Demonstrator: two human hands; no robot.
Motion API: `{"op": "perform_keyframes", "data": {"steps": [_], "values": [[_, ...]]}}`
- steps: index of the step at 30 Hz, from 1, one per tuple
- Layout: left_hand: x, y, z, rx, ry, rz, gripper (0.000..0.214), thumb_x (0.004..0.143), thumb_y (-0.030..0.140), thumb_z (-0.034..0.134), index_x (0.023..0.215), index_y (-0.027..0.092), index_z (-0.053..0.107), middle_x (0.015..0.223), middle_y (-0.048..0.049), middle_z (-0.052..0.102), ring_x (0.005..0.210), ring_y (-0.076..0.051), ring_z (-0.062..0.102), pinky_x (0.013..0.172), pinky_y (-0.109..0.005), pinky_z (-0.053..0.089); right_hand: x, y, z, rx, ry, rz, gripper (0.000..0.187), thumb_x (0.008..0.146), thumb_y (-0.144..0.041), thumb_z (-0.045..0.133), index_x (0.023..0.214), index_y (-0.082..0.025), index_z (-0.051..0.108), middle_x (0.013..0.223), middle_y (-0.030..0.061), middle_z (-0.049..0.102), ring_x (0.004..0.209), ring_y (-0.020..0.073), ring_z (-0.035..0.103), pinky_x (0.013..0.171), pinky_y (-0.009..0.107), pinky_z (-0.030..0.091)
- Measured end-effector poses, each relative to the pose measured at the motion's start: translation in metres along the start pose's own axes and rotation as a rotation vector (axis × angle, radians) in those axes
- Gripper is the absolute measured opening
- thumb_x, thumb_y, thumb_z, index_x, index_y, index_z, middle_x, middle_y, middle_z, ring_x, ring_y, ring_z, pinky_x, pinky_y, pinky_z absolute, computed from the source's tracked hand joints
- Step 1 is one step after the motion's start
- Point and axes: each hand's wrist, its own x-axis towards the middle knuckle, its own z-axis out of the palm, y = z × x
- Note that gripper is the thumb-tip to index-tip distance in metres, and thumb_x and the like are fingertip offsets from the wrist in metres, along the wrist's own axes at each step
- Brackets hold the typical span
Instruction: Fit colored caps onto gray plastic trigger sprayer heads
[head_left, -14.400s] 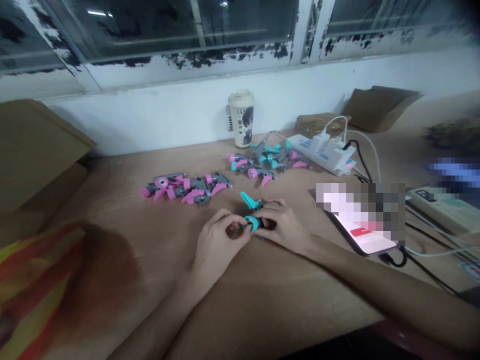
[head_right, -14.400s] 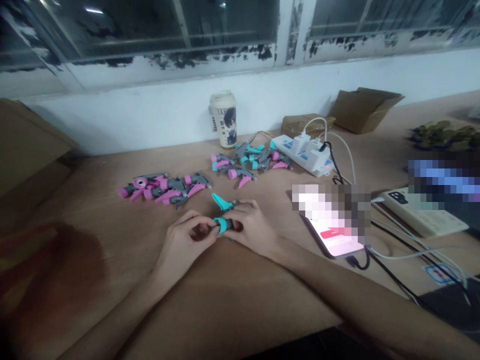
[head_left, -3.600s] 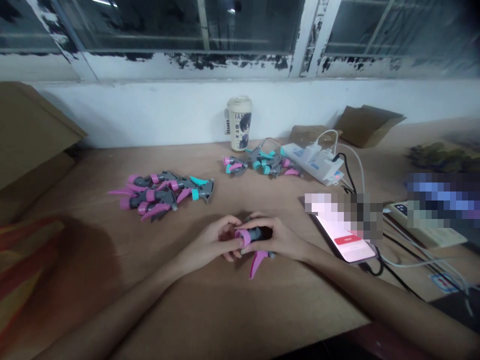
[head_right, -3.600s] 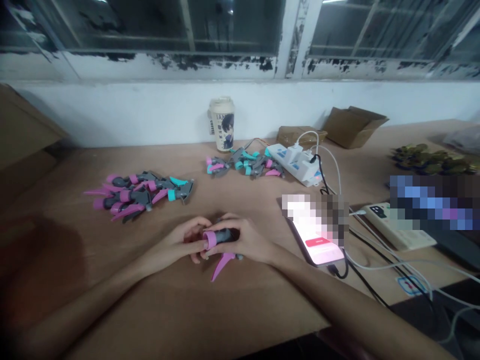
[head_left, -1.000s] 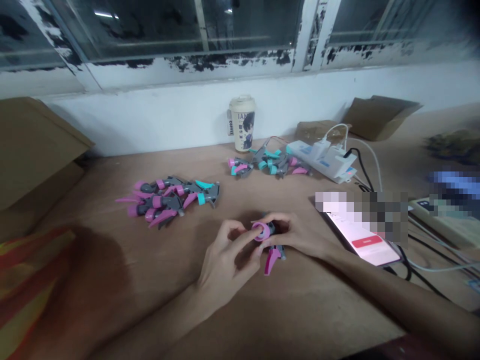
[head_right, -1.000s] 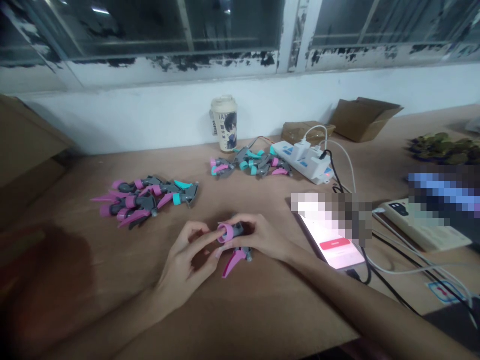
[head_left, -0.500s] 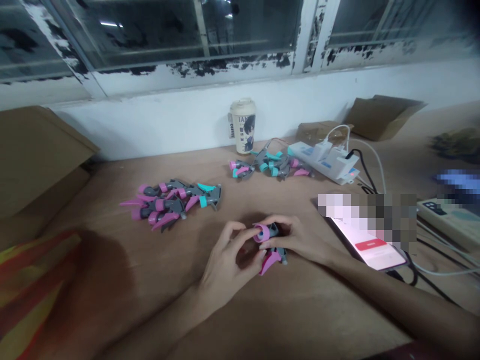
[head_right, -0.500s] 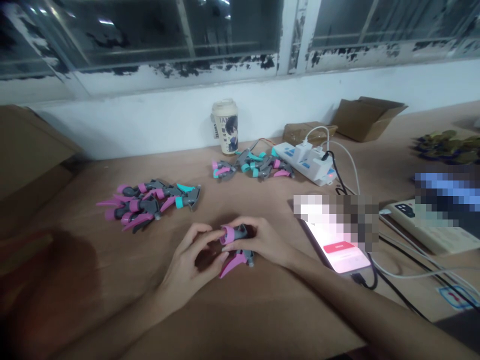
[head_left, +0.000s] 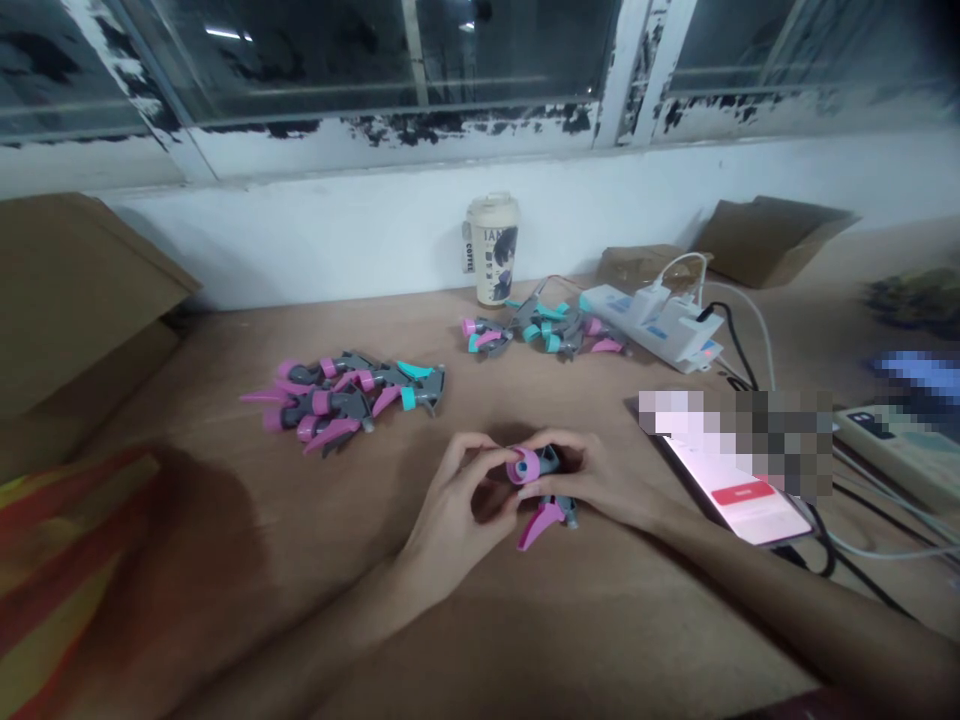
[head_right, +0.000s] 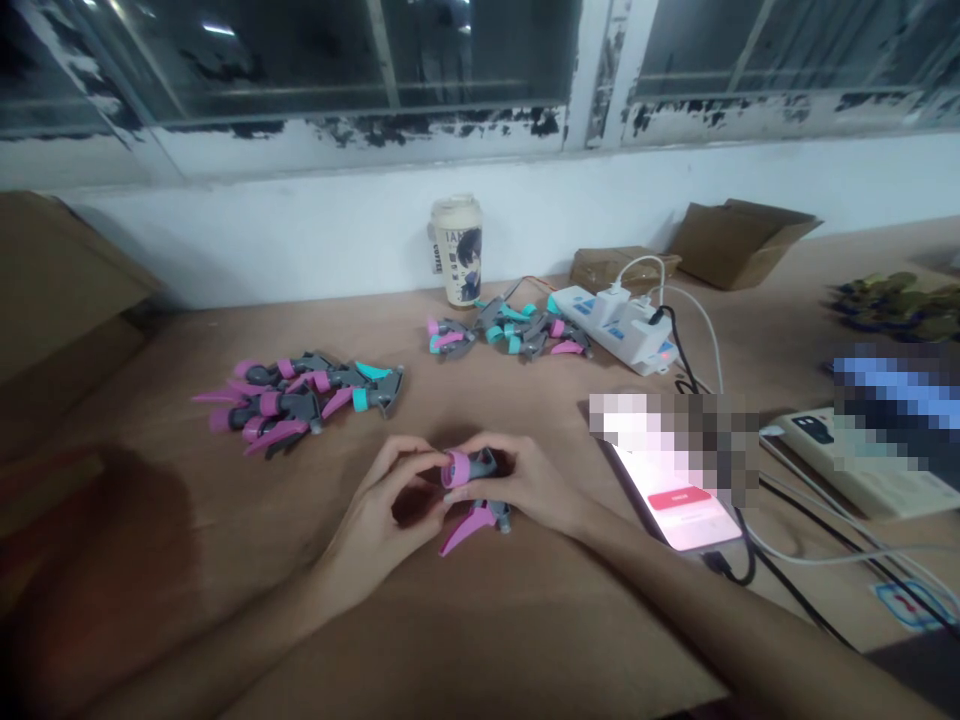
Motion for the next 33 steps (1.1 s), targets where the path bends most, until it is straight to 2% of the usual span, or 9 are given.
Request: {"op": "perform_keyframes", "data": {"steps": [3, 10, 15, 25, 33], "values": [[0.0017, 0.0019, -0.0037, -0.117, -0.037, -0.038, 0.027, 0.079, 0.01, 0.053, 0.102, 0.023, 0.056, 0.104, -0.0027, 0.044, 0.085, -0.012, 0.058, 0.075, -0.027, 0.053, 0.0003, -0.0001, -0.0002, 0.003, -0.007, -0.012, 0.032, 0.063, -0.029, 0.077, 0.091, -0.019, 0.066, 0.085, 0.0002, 0.065, 0.08, 0.0133, 0.059, 0.074, 0.026, 0.047], [0.0026, -0.0004, -0.0061, -0.333, -0.066, -0.107, 0.016, 0.085, 0.022, 0.052, 0.1, 0.022, 0.059, 0.104, -0.0048, 0.049, 0.093, -0.016, 0.056, 0.077, -0.028, 0.053, 0.0024, 0.0041, -0.0023, -0.018, -0.018, -0.034, 0.033, 0.065, -0.03, 0.076, 0.094, -0.02, 0.065, 0.088, 0.0021, 0.066, 0.084, 0.0157, 0.06, 0.075, 0.029, 0.048], [0.0046, -0.0006, -0.0055, -0.529, -0.077, -0.21, 0.016, 0.085, 0.027, 0.055, 0.097, 0.02, 0.062, 0.102, -0.0051, 0.052, 0.08, -0.014, 0.059, 0.066, -0.027, 0.056, 0.002, 0.0016, -0.0016, 0.02, -0.03, -0.042, 0.033, 0.064, -0.029, 0.077, 0.094, -0.02, 0.066, 0.088, 0.0019, 0.066, 0.083, 0.015, 0.06, 0.076, 0.029, 0.048], [0.0049, -0.0019, -0.0044, -0.587, -0.043, -0.267, 0.018, 0.084, 0.029, 0.056, 0.095, 0.018, 0.065, 0.103, -0.006, 0.056, 0.08, -0.015, 0.062, 0.062, -0.024, 0.056, 0.0024, 0.0031, -0.0003, 0.039, -0.041, -0.045, 0.034, 0.063, -0.029, 0.077, 0.094, -0.02, 0.066, 0.089, 0.002, 0.066, 0.084, 0.0145, 0.06, 0.077, 0.029, 0.048], [0.0085, -0.0031, -0.0054, -0.581, -0.008, -0.316, 0.014, 0.081, 0.027, 0.059, 0.09, 0.018, 0.064, 0.09, -0.0043, 0.064, 0.074, -0.015, 0.064, 0.061, -0.026, 0.057, 0.0022, 0.0041, -0.0008, 0.023, -0.036, -0.026, 0.036, 0.063, -0.03, 0.077, 0.095, -0.019, 0.065, 0.089, 0.0024, 0.066, 0.084, 0.0152, 0.06, 0.077, 0.03, 0.048]]}}
